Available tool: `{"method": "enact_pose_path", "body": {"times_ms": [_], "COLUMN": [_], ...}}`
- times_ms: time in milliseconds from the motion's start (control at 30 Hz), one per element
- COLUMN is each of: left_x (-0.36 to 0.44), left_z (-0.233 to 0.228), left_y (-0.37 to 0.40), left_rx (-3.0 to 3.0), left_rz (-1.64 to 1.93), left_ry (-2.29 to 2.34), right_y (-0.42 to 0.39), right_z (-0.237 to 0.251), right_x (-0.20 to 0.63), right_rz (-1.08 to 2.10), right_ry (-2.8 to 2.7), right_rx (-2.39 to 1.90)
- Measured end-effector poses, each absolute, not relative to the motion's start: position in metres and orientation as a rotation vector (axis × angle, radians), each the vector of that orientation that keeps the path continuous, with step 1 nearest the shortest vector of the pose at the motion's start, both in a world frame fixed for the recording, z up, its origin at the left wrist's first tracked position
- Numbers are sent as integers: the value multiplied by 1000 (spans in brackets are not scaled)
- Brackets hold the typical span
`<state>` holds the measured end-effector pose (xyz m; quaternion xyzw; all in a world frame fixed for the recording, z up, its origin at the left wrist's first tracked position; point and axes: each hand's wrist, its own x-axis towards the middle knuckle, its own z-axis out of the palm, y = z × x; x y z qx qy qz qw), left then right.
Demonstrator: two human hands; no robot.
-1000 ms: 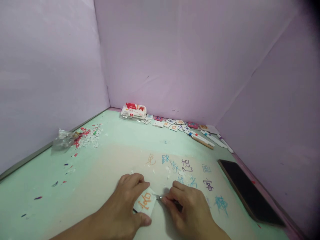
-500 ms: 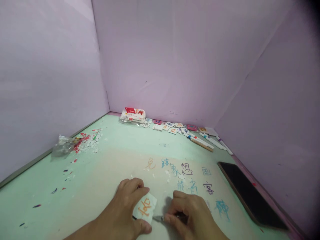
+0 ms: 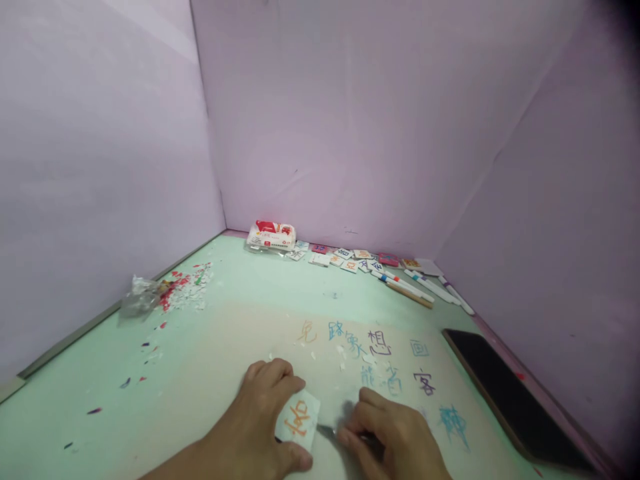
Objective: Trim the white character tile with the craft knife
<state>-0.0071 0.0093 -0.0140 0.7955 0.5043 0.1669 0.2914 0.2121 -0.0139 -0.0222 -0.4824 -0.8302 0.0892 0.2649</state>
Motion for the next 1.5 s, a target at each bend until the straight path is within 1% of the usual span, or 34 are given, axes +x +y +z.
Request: {"method": "enact_pose_path", "body": {"times_ms": [100,200,267,467,567,667,867,933,1000,1067,1200,1367,1500], "left_x": [-8,-9,-9,-10,-11,-12,-9,-7,-5,-5,-12,-24,-21], "left_z": [-19,-19,-17,-15,-18,-18,-7,-4,-1,0,5,15,15], "left_y": [10,9,7,5,5,5,5,4,4,4,8,9,0], "left_rx": [2144,2152,2143,2166,2177,2191,2175,2165,2156,2150,2142,2042,2140], "left_rz": [459,467,474,503,517,530,459,431,408,393,410,567,571], "left_ry": [1339,1343,1356,1353,1352,1345,1358,1367,1370,1370,1327,1229,1176], "right_y": [-11,-10,-11,-17,-16,-16,-16,-14,-13,-13,-15,-13,-12], "right_z": [-26,-30,-29,-18,-20,-20,-15,-18,-23,-26,-22,-16,-19], "right_x": [215,212,210,210,206,204,212,214,214,213,211,210,210], "right_rz": [303,193,173,384,319,283,518,498,399,329,388,447,448], "right_ry": [-2171,-2101,-2136,-2126,-2070,-2150,-2191,-2104,-2047,-2122,-2223,-2169,-2193], "right_rx": [-1318,-1379,-1393,-1429,-1476,-1463,-1403,-1433,-1477,-1450,-1402,-1451,-1420]}}
